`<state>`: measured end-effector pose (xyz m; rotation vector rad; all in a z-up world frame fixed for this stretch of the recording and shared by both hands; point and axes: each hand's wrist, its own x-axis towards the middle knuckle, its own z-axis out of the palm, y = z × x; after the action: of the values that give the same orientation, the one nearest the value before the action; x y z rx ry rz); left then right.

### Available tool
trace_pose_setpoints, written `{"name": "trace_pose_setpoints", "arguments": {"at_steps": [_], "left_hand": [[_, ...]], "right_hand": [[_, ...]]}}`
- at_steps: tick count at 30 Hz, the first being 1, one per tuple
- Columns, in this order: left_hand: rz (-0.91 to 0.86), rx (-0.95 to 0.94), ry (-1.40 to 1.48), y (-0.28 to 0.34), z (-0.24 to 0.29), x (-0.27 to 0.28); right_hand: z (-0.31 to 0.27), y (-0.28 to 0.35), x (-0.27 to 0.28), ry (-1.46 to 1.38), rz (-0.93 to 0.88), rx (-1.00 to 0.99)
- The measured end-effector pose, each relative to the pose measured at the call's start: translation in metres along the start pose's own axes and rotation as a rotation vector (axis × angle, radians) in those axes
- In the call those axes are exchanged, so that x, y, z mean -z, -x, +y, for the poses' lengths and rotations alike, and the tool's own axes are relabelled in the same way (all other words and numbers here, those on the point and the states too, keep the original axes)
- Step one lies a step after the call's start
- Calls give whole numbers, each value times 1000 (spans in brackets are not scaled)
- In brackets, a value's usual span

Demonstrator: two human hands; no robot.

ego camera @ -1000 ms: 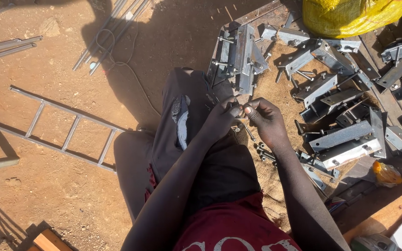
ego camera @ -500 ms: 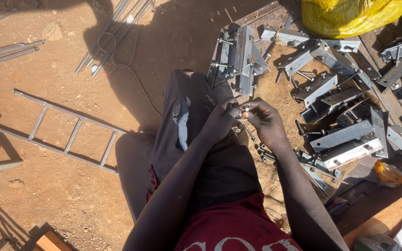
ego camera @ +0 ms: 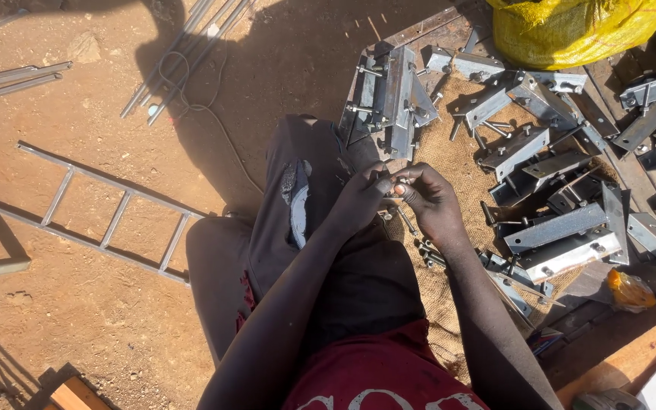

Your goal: Assembling metal brackets by joining components with bolts on a wooden workbench.

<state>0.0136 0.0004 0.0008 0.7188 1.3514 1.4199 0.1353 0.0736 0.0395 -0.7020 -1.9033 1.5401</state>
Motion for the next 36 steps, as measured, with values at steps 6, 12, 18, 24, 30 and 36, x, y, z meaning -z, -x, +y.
{"name": "trace_pose_setpoints", "arguments": {"at_steps": [6, 12, 18, 24, 30, 36], "left_hand": [[20, -60, 300, -8, -23, 12], [220, -43, 952, -36, -21, 30], [99, 66, 789, 13, 95, 23], [84, -8, 809, -28, 0, 34], [42, -26, 828, -28, -11, 39], [63, -16, 818, -34, -25, 46]], "right_hand": [[31, 7, 14, -32, -34, -130], [50, 24, -9, 174, 38, -163], [4, -13, -31, 37, 210, -317], [4, -82, 1, 12, 338, -409], [39, -150, 47, 416, 329, -336], [81, -154, 54, 583, 195, -230]]}}
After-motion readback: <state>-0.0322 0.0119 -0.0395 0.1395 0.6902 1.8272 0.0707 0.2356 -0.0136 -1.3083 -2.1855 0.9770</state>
